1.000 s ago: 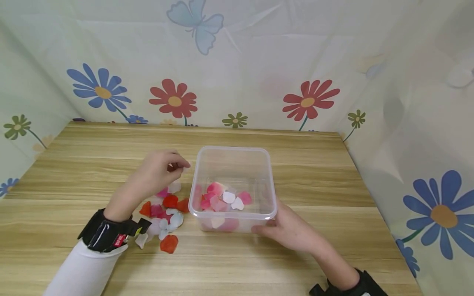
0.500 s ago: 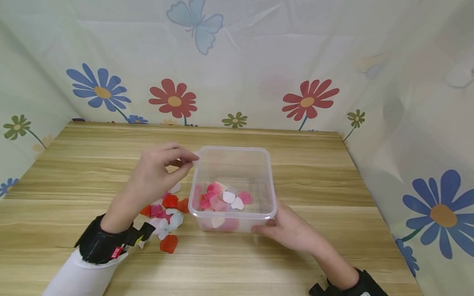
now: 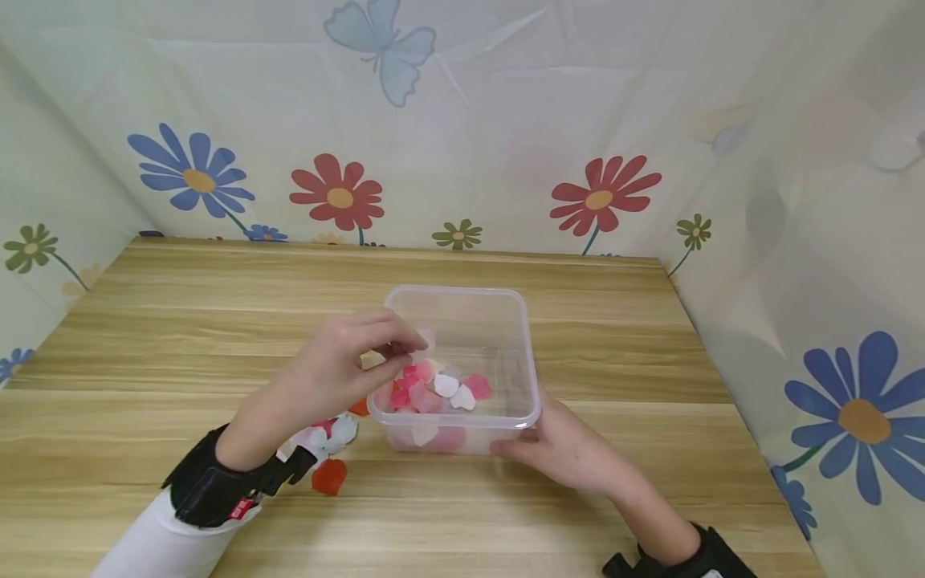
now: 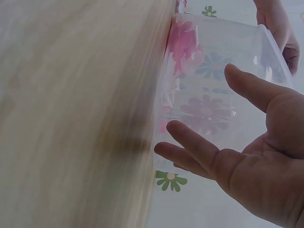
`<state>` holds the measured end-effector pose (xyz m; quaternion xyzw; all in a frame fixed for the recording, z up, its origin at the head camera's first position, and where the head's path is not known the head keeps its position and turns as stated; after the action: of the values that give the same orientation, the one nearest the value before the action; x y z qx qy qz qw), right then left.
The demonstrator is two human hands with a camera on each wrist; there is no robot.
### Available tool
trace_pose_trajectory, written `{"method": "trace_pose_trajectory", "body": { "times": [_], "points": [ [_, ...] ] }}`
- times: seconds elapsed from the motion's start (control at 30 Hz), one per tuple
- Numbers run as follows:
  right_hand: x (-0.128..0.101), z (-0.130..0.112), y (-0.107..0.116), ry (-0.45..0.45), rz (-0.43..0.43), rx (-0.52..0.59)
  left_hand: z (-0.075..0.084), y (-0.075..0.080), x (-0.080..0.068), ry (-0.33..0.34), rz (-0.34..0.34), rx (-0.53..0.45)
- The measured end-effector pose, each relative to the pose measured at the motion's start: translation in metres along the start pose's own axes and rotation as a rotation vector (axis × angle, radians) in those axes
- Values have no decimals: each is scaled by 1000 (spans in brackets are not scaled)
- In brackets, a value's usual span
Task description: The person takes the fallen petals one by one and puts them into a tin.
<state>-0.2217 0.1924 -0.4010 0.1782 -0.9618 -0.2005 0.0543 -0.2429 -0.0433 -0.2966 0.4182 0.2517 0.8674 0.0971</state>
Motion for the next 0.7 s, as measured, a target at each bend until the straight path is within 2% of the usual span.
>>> {"method": "trace_pose_trajectory", "body": {
  "times": [0.2, 0.3, 0.5, 0.7],
  "points": [
    [1, 0, 0, 10, 3, -20, -2, -1, -1, 13, -14, -7],
    [0, 0, 1, 15, 4, -26, -5, 1, -2, 43, -5, -22],
    [-1, 0, 1, 5, 3, -14, -20, 15, -4, 127, 65, 21],
    [0, 0, 1, 14, 2, -17, -39, 27, -14, 218, 121, 79]
  ]
}}
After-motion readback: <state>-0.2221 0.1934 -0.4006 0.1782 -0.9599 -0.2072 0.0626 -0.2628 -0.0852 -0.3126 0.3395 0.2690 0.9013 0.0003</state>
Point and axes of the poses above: each hand's wrist, its own x-axis towards the middle knuckle, its own y-axis out of the back of the hand, z = x × y, the point moved 6 cm from there along x, towards the middle knuckle, and after that the axes turned 15 degrees about z, right-handed, at the moved point
